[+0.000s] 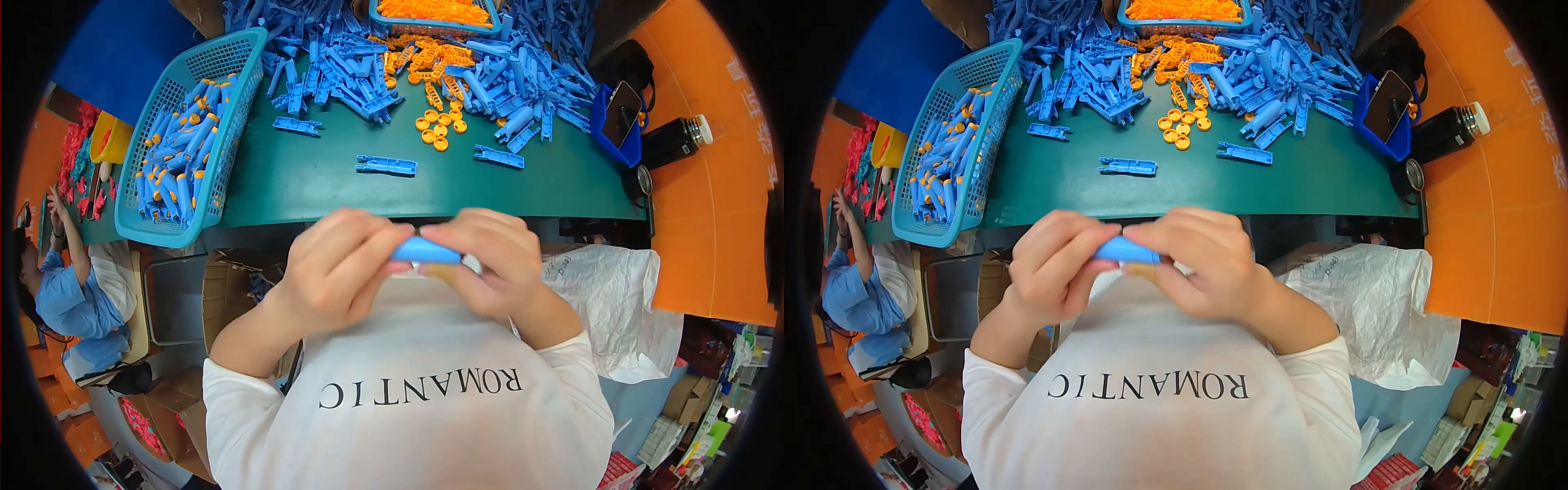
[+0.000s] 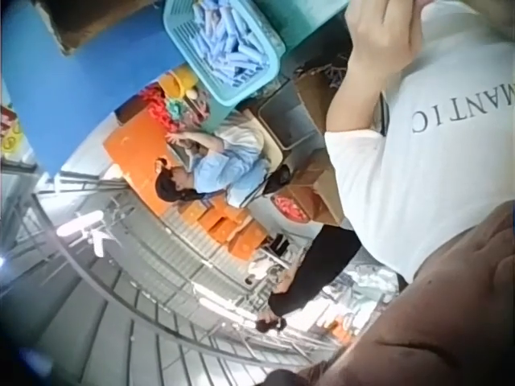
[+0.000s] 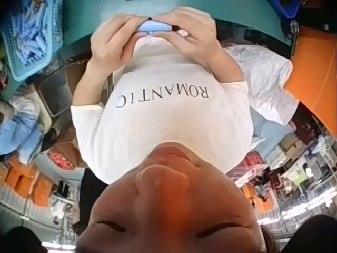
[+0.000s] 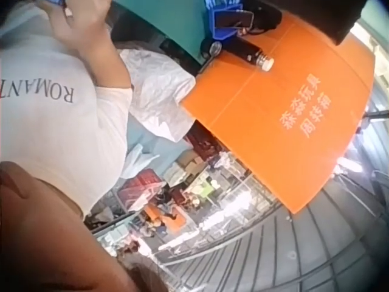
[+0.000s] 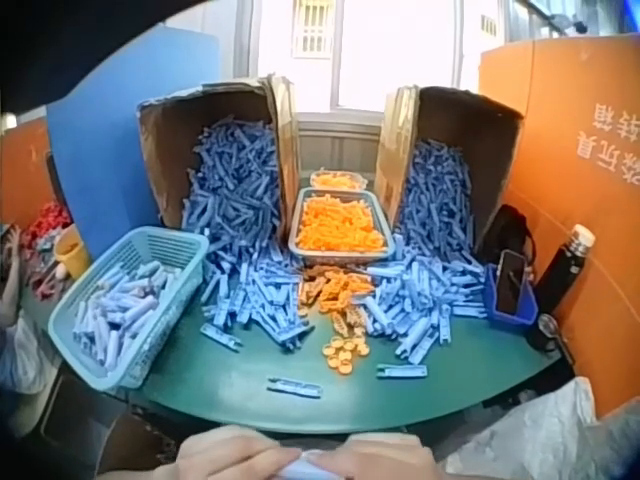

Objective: Assemble small plastic toy darts by manually fitting orange tips into blue cylindrical bodies.

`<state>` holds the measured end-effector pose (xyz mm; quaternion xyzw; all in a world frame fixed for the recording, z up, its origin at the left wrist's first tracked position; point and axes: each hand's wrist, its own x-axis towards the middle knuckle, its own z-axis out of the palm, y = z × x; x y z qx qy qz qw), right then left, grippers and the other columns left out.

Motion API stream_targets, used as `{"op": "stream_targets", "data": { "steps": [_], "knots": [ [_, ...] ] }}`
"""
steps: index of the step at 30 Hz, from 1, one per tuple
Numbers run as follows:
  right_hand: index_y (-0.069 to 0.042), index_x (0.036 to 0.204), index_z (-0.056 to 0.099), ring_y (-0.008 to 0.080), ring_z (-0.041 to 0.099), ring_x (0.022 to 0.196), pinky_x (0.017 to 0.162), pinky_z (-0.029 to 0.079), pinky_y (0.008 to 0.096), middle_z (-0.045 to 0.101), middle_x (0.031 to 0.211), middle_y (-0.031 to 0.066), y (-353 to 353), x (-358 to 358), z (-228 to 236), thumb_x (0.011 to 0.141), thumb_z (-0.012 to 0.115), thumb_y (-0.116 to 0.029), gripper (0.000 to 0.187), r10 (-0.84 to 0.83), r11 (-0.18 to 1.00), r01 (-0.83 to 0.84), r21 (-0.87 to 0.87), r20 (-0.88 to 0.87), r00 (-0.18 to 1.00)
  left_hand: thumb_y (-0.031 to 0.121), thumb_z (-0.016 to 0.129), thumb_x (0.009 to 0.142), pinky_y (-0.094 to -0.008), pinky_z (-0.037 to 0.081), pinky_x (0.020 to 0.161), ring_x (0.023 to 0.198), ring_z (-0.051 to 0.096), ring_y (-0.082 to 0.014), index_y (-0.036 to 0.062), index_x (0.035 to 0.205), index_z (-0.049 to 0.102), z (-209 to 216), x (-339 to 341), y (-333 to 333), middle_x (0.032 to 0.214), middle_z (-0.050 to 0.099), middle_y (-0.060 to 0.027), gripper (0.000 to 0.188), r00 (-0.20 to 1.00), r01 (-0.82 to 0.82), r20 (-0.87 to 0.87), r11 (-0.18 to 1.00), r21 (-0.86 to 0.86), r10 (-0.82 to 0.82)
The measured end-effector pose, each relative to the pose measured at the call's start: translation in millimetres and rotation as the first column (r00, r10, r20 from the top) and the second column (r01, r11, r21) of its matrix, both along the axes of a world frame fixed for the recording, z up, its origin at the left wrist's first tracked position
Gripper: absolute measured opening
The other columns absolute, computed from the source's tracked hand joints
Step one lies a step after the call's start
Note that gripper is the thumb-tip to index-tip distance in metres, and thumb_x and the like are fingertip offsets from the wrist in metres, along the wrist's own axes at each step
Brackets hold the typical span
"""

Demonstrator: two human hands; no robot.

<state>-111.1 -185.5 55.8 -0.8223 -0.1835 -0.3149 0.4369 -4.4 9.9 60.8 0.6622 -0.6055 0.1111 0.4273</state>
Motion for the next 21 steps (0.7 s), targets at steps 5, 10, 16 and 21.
{"op": "stream_targets", "data": {
  "steps": [5,10,16,21],
  "knots": [
    [0.002,0.102,0.071,0.0198,0.062,0.059,0.055,0.048,0.0297,0.068,0.075,0.0100,5,20,-51,0.076,0.081,-0.002,0.028,0.040,0.999,-0.038,0.012,-0.159,0.986,0.006,0.072,0.084,-0.0416,0.052,0.069,0.077,0.061,-0.0353,-0.0012,0.107,0.063,-28,8,4,0.089,0.064,-0.0151,0.025,0.997,-0.050,-0.042,0.962,0.268,0.063],
    [0.000,0.102,0.071,0.0148,0.062,0.069,0.058,0.048,0.0296,0.065,0.083,0.0085,-11,46,-50,0.079,0.076,0.000,0.023,0.091,0.771,0.191,0.608,-0.402,0.911,0.016,0.059,0.101,-0.0314,0.044,0.067,0.070,0.053,-0.0189,0.0012,0.115,0.058,-38,6,2,0.078,0.055,-0.0071,0.020,0.664,-0.077,-0.712,0.967,0.242,0.231],
    [-0.006,0.088,0.069,0.0304,0.058,0.087,0.078,0.047,0.0393,0.059,0.093,0.0108,-53,80,-67,0.079,0.077,-0.005,0.012,-0.570,0.754,0.465,-0.465,-0.109,0.814,0.037,0.041,0.110,-0.0214,0.034,0.064,0.068,0.041,-0.0057,0.0053,0.115,0.058,-62,12,-1,0.078,0.051,0.0012,0.036,0.510,0.013,-0.859,0.999,-0.034,-0.036],
    [-0.003,0.091,0.064,0.0294,0.057,0.098,0.086,0.046,0.0396,0.057,0.097,0.0102,-52,73,-66,0.083,0.074,-0.004,0.013,-0.430,0.881,0.358,-0.308,-0.209,0.878,0.016,0.066,0.099,-0.0200,0.041,0.073,0.083,0.048,-0.0036,0.0075,0.120,0.057,-63,1,-16,0.093,0.056,0.0040,0.024,0.402,-0.100,-0.915,0.993,-0.064,-0.018]
  ]
}}
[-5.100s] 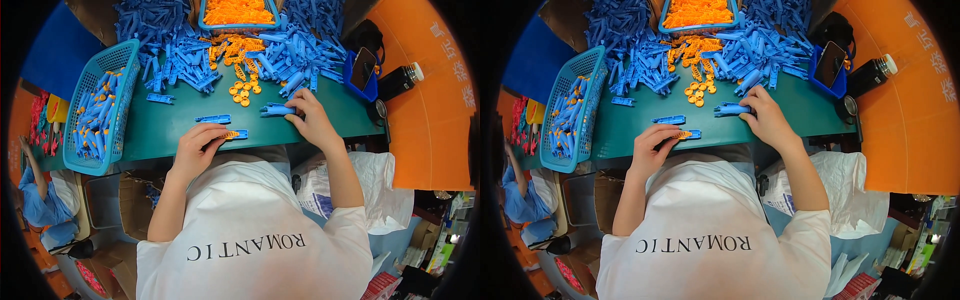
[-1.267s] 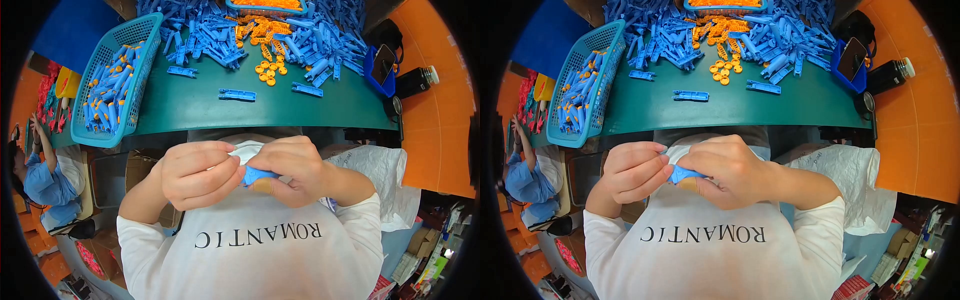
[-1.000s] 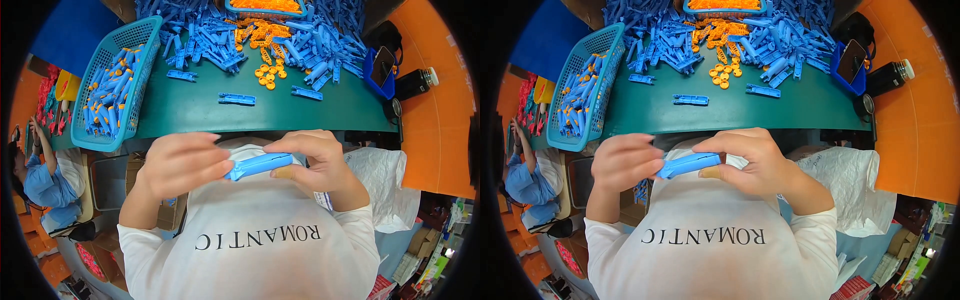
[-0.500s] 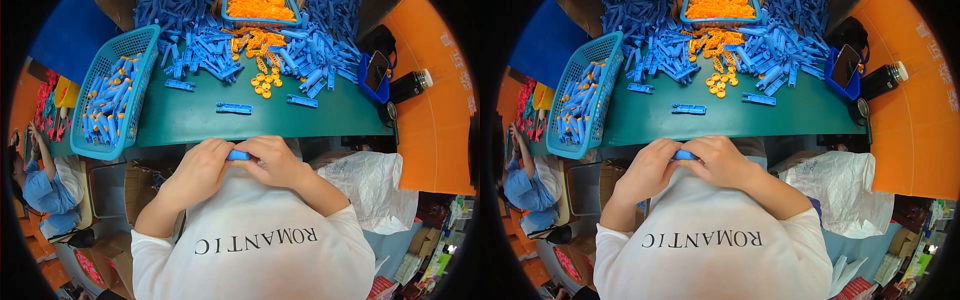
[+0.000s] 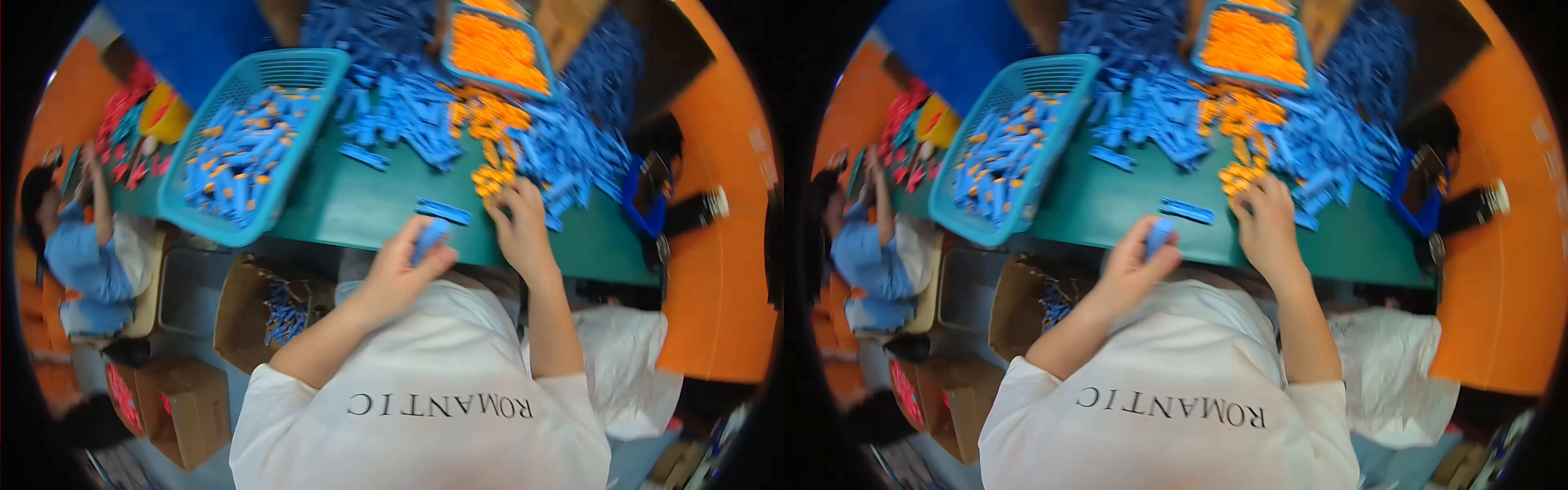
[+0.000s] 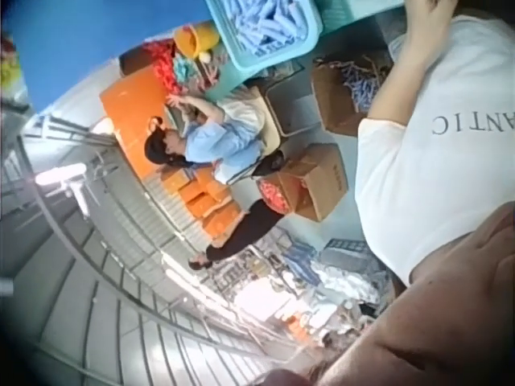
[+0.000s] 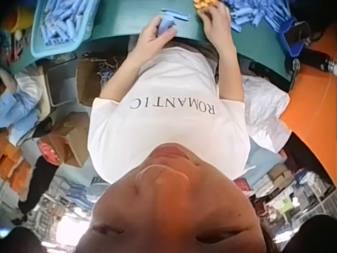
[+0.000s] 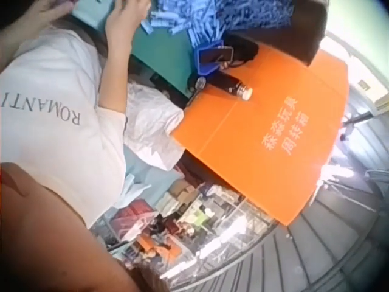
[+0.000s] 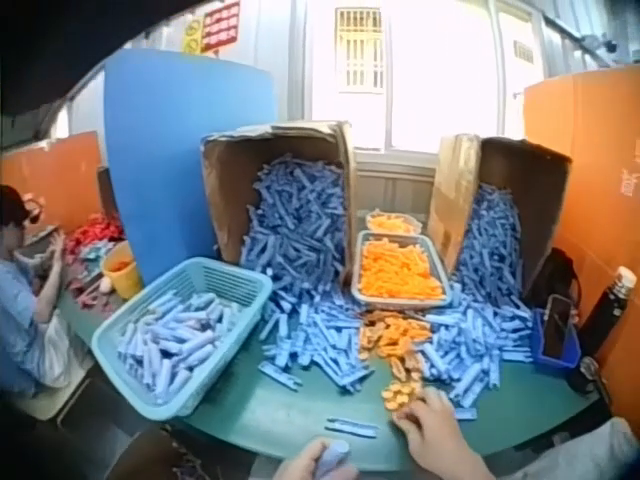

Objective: Assemble small plastic toy darts by manually fitting orange tips into blue cylindrical bodies.

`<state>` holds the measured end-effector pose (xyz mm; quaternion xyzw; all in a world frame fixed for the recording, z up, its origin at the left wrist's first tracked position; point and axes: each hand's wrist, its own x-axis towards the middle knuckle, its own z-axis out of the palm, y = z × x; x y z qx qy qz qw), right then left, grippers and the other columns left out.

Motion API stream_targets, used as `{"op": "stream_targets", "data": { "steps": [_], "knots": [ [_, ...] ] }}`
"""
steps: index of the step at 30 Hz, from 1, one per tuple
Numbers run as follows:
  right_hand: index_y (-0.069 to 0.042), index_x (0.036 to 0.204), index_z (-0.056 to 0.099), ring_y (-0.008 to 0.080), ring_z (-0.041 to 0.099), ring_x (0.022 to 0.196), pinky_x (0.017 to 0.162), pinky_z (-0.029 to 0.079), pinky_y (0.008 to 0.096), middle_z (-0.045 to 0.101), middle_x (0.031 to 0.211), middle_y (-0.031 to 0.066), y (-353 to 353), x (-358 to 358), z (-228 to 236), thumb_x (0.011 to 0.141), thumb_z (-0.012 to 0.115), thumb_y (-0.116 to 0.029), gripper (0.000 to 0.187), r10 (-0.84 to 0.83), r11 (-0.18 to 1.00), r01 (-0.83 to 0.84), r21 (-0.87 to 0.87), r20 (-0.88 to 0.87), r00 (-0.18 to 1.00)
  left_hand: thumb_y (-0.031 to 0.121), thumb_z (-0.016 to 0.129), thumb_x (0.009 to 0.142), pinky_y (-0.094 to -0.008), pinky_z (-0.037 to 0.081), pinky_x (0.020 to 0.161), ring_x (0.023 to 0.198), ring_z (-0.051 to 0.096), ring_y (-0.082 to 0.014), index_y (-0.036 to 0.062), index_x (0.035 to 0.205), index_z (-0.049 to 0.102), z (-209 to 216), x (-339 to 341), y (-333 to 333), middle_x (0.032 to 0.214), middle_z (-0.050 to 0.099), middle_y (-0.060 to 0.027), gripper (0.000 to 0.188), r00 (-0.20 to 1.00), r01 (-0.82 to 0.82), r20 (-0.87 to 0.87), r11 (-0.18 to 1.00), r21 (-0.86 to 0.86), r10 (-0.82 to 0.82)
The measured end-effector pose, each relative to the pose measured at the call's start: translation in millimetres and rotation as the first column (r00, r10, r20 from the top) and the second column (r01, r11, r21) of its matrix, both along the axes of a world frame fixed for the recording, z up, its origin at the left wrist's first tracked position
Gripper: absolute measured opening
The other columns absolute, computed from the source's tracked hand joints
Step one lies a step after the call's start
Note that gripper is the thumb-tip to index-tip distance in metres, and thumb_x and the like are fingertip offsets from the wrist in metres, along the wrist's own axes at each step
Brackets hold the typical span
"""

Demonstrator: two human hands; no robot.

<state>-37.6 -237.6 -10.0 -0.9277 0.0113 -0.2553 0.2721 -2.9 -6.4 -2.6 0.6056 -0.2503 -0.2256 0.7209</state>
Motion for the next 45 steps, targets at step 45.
{"op": "stream_targets", "data": {
  "steps": [45],
  "knots": [
    [0.006,0.095,0.071,0.0147,0.063,0.072,0.060,0.051,0.0230,0.069,0.088,0.0128,57,-63,92,0.065,0.079,0.013,0.032,0.292,0.762,-0.433,0.481,0.341,0.893,0.031,0.049,0.106,-0.0334,0.045,0.079,0.083,0.057,-0.0231,0.0019,0.114,0.059,37,-7,16,0.096,0.064,-0.0086,0.031,0.884,0.189,0.436,0.982,-0.003,-0.168]
  ]
}}
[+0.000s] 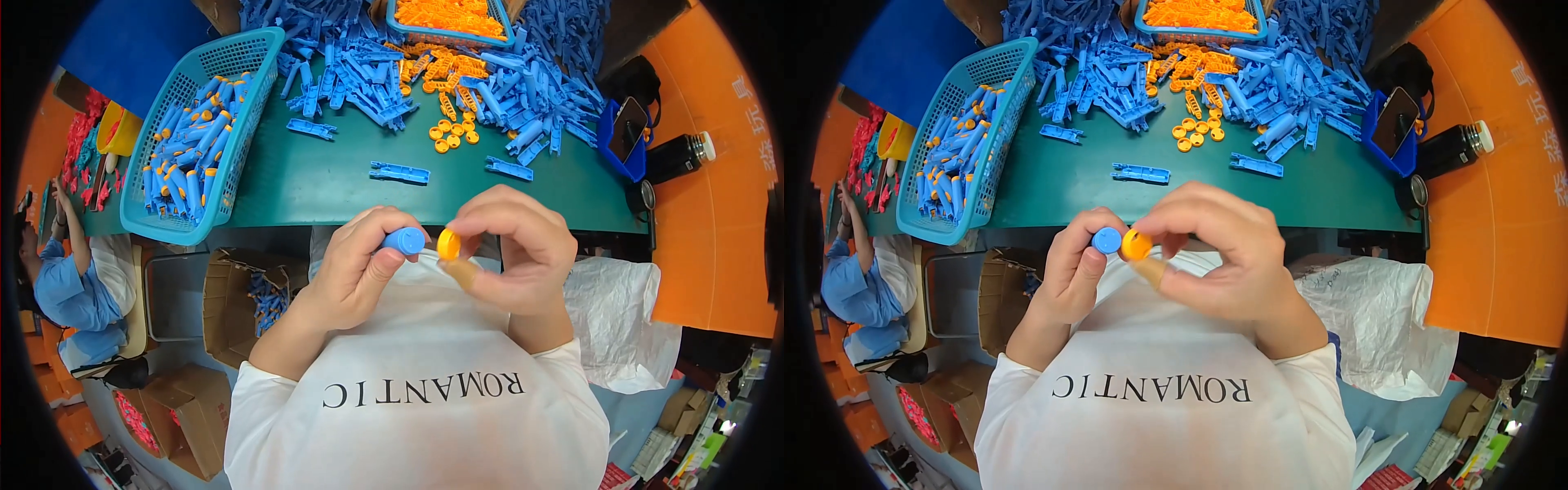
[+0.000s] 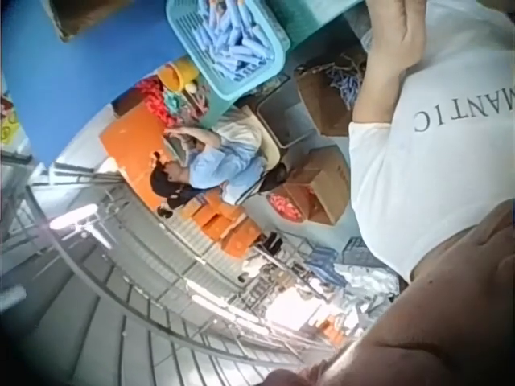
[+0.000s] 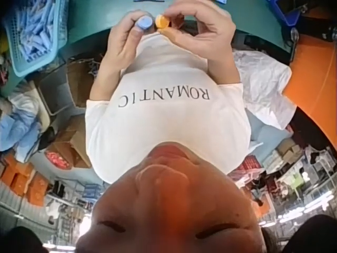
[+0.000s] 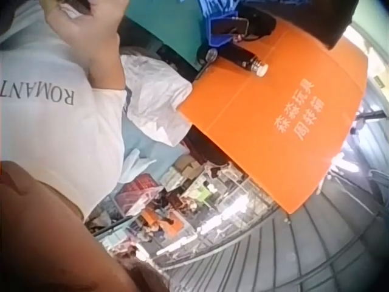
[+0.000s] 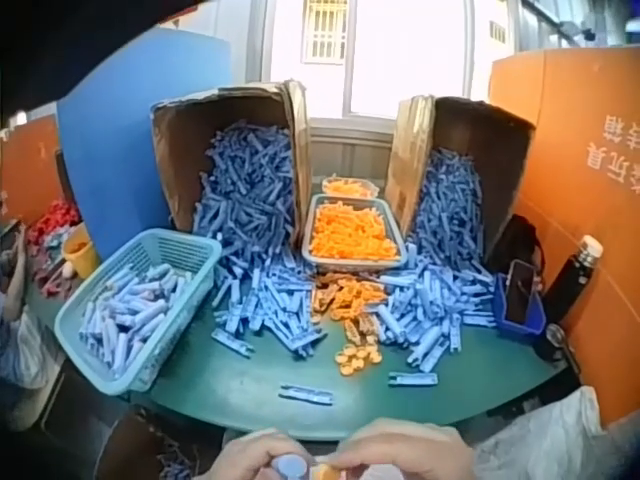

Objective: Assemble small plastic toy darts by manually fitting orange tips into blue cylindrical bodies.

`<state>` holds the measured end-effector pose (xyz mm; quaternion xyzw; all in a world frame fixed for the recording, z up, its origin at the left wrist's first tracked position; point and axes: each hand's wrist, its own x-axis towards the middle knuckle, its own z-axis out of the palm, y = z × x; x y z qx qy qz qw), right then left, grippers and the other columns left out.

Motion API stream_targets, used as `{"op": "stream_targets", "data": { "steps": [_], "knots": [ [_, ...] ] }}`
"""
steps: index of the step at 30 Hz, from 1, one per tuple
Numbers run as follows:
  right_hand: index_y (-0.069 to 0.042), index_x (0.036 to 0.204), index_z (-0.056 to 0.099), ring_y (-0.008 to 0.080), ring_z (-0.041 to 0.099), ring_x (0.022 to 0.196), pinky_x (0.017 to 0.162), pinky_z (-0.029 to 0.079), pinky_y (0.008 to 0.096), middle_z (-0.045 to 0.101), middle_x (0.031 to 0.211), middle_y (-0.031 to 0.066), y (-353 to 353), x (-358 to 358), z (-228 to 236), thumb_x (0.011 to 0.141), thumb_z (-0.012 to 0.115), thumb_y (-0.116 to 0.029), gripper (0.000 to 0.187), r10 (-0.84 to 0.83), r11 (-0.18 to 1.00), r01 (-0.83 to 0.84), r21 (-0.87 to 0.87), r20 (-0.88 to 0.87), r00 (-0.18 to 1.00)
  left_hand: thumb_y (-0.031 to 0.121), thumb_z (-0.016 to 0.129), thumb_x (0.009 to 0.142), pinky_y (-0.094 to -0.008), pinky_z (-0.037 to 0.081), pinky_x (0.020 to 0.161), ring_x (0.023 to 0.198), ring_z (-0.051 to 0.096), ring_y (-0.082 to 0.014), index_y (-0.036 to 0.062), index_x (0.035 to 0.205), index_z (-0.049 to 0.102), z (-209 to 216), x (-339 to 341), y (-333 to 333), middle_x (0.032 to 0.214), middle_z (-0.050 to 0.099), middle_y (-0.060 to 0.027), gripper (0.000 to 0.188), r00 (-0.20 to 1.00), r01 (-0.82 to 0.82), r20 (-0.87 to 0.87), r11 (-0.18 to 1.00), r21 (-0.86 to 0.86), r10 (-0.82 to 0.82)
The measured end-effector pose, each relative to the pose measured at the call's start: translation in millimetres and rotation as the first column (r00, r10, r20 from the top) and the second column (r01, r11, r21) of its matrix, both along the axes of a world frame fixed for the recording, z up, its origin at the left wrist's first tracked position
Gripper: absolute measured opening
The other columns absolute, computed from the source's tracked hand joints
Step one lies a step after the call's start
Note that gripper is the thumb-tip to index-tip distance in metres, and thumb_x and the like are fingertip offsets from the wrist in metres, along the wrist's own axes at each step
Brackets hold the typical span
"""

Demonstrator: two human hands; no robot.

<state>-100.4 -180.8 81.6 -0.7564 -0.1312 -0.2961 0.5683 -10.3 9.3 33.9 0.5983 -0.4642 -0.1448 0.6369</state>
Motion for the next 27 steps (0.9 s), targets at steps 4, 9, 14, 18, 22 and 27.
{"op": "stream_targets", "data": {
  "steps": [4,9,14,18,22,27],
  "knots": [
    [0.006,0.094,0.072,0.0153,0.065,0.073,0.059,0.053,0.0250,0.070,0.088,0.0134,6,0,6,0.064,0.078,0.011,0.031,0.078,0.995,-0.080,-0.066,-0.039,0.996,0.029,0.048,0.107,-0.0348,0.046,0.073,0.078,0.057,-0.0267,0.0009,0.112,0.059,5,4,-1,0.091,0.064,-0.0108,0.031,0.959,-0.023,0.281,1.000,-0.016,0.027],
    [0.001,0.095,0.074,0.0147,0.065,0.071,0.057,0.052,0.0243,0.071,0.087,0.0101,8,1,11,0.066,0.078,0.009,0.031,0.085,0.987,-0.094,-0.128,-0.075,0.994,0.029,0.048,0.105,-0.0368,0.044,0.065,0.071,0.055,-0.0283,-0.0011,0.110,0.059,7,5,-2,0.088,0.062,-0.0123,0.032,0.974,0.038,0.226,0.999,-0.036,-0.029],
    [0.000,0.096,0.074,0.0148,0.066,0.070,0.057,0.052,0.0247,0.071,0.086,0.0095,12,0,16,0.067,0.077,0.008,0.030,0.057,0.980,-0.072,-0.186,-0.086,0.995,0.038,0.057,0.095,-0.0352,0.040,0.062,0.068,0.053,-0.0273,-0.0010,0.103,0.061,6,9,-3,0.084,0.060,-0.0117,0.040,0.975,0.045,0.220,0.997,-0.059,-0.031],
    [0.000,0.096,0.074,0.0159,0.067,0.070,0.057,0.052,0.0252,0.071,0.086,0.0098,15,0,15,0.067,0.077,0.006,0.030,0.052,0.955,-0.061,-0.289,-0.037,0.998,0.043,0.069,0.083,-0.0341,0.038,0.057,0.062,0.050,-0.0270,0.0021,0.087,0.063,12,10,-2,0.074,0.057,-0.0096,0.041,0.976,0.010,0.219,1.000,0.010,-0.012],
    [-0.001,0.094,0.073,0.0189,0.068,0.070,0.058,0.053,0.0268,0.071,0.087,0.0101,20,4,13,0.067,0.077,0.006,0.029,0.062,0.944,-0.046,-0.328,0.040,0.997,0.038,0.071,0.078,-0.0347,0.037,0.054,0.058,0.049,-0.0269,0.0041,0.077,0.060,17,7,-7,0.068,0.053,-0.0077,0.036,0.975,-0.040,0.222,0.999,0.028,0.032],
    [-0.002,0.095,0.072,0.0206,0.069,0.070,0.060,0.054,0.0283,0.070,0.086,0.0097,24,4,11,0.067,0.078,0.005,0.029,0.074,0.936,-0.052,-0.349,0.051,0.996,0.025,0.067,0.074,-0.0365,0.036,0.050,0.052,0.048,-0.0274,0.0048,0.068,0.057,7,5,-10,0.061,0.051,-0.0084,0.024,0.984,-0.077,0.159,0.996,-0.046,0.084]
  ]
}}
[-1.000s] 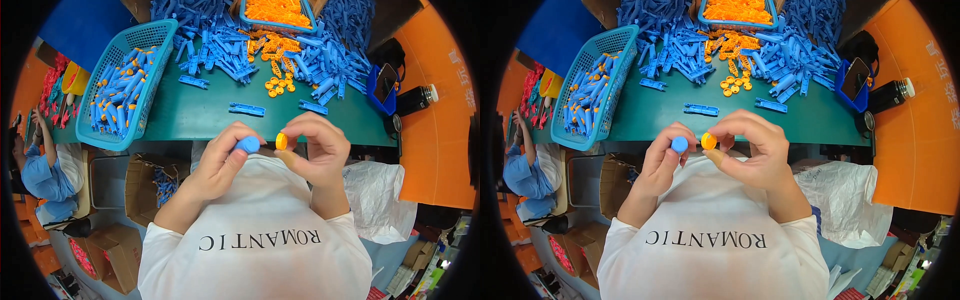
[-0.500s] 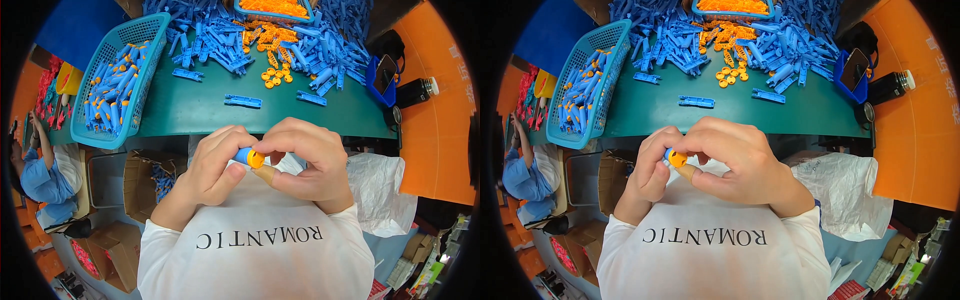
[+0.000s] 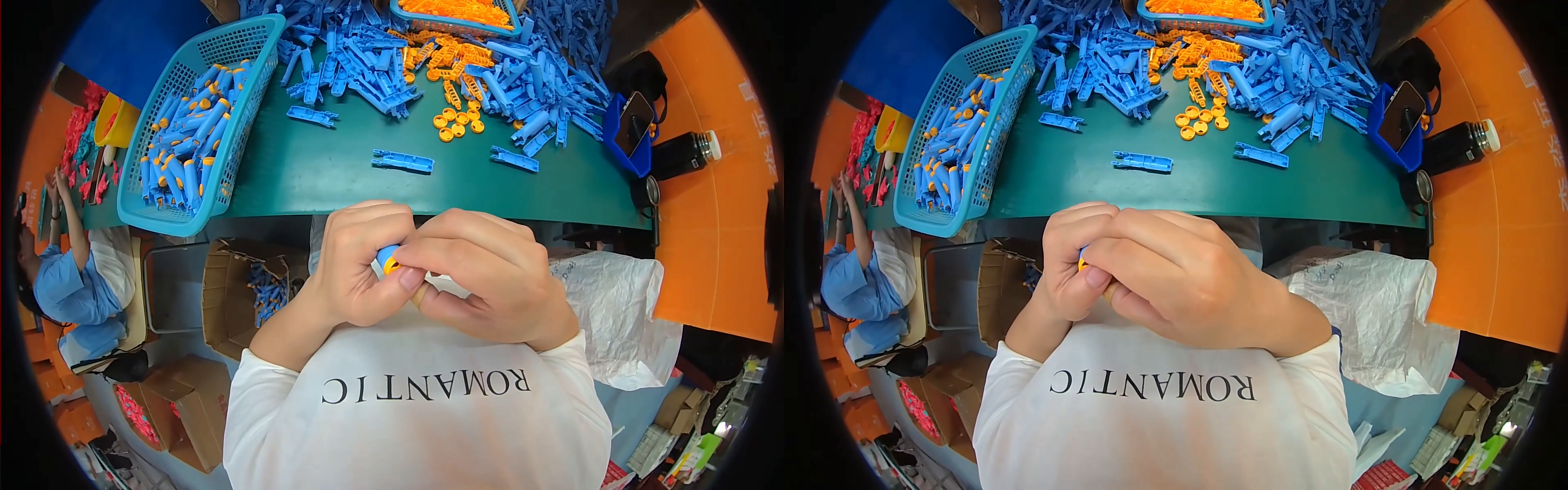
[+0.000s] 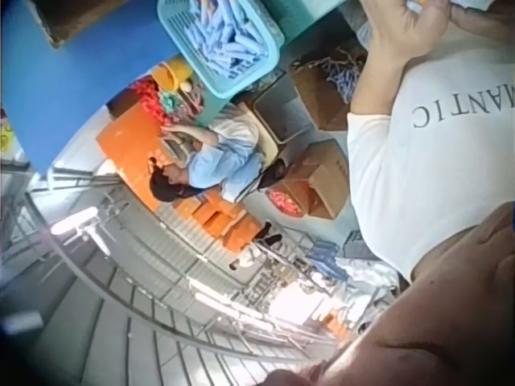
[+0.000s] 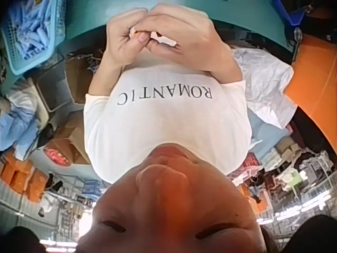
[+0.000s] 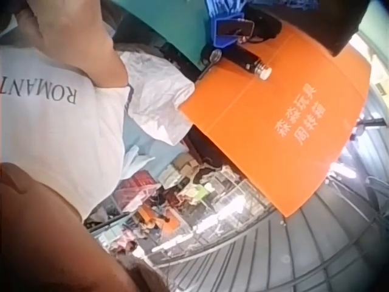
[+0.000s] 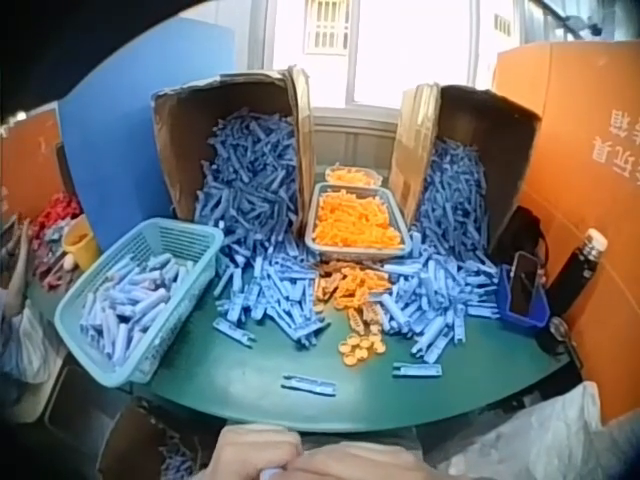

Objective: Assemble small plastic toy darts by manually fitting orange tips into blue cylindrical bodies.

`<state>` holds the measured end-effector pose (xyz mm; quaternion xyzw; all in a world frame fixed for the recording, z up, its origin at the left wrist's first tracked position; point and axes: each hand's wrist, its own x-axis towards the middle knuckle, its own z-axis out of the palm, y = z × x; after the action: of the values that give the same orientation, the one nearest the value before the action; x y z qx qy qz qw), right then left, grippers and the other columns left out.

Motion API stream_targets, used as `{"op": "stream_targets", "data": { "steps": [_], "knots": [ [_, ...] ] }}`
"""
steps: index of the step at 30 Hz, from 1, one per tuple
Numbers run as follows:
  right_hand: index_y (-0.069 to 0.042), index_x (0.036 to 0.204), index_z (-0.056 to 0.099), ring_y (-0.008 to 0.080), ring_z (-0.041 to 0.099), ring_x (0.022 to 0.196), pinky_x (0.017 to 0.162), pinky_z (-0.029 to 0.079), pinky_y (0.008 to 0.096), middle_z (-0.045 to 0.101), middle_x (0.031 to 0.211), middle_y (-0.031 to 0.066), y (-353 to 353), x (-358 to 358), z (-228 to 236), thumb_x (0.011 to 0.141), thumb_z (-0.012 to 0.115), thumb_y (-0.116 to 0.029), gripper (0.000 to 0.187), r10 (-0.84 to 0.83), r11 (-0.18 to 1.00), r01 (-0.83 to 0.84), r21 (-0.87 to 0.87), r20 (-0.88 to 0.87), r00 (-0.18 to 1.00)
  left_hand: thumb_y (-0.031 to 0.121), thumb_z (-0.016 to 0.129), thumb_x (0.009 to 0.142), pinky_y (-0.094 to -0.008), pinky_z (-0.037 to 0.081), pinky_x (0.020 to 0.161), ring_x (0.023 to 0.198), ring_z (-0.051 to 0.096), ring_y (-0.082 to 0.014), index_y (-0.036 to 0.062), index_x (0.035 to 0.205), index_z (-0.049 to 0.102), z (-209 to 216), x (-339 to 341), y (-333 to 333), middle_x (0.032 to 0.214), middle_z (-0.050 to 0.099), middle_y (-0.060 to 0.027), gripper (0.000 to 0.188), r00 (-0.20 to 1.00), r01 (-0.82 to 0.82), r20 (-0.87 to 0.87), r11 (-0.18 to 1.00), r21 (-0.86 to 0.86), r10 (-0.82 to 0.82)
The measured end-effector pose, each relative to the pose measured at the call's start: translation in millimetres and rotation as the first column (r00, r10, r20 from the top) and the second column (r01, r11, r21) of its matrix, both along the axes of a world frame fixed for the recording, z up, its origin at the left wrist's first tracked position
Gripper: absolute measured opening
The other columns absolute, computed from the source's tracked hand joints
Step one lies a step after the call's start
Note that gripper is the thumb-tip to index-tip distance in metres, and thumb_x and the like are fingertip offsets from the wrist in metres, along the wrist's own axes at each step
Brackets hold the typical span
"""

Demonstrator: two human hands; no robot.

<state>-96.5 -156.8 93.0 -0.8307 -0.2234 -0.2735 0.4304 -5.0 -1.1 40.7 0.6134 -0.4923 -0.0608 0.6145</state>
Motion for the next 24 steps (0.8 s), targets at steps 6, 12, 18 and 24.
{"op": "stream_targets", "data": {
  "steps": [6,12,18,24],
  "knots": [
    [-0.001,0.105,0.073,0.0188,0.067,0.075,0.063,0.053,0.0289,0.069,0.088,0.0099,-4,2,-10,0.068,0.077,0.007,0.038,0.086,0.988,-0.071,0.139,-0.111,0.990,0.025,0.061,0.073,-0.0370,0.032,0.047,0.047,0.042,-0.0264,0.0047,0.064,0.052,-8,-2,-1,0.058,0.047,-0.0093,0.024,1.000,-0.014,0.006,0.989,-0.150,0.016],
    [0.003,0.112,0.071,0.0128,0.060,0.081,0.069,0.046,0.0244,0.065,0.088,0.0063,-32,6,-35,0.075,0.075,0.010,0.038,0.001,0.914,0.136,0.383,-0.337,0.942,0.027,0.060,0.078,-0.0360,0.031,0.047,0.048,0.043,-0.0252,0.0060,0.063,0.048,-14,3,4,0.057,0.045,-0.0076,0.028,0.997,-0.075,-0.038,0.984,-0.163,0.070],
    [0.003,0.110,0.071,0.0104,0.060,0.082,0.073,0.047,0.0240,0.064,0.089,0.0035,-58,21,-72,0.083,0.072,0.008,0.027,-0.053,0.856,0.237,0.460,-0.378,0.924,0.026,0.077,0.065,-0.0337,0.032,0.047,0.049,0.045,-0.0252,0.0084,0.065,0.050,1,1,1,0.059,0.047,-0.0065,0.033,0.969,-0.167,0.179,0.985,-0.044,0.172],
    [0.002,0.109,0.071,0.0082,0.059,0.080,0.071,0.047,0.0226,0.064,0.088,0.0022,-65,19,-92,0.086,0.072,0.003,0.023,-0.080,0.885,0.279,0.373,-0.467,0.880,0.047,0.081,0.080,-0.0401,0.048,0.073,0.078,0.061,-0.0300,0.0007,0.103,0.063,33,81,46,0.086,0.064,-0.0127,0.055,0.332,-0.941,0.403,0.267,0.210,0.853]
  ]
}}
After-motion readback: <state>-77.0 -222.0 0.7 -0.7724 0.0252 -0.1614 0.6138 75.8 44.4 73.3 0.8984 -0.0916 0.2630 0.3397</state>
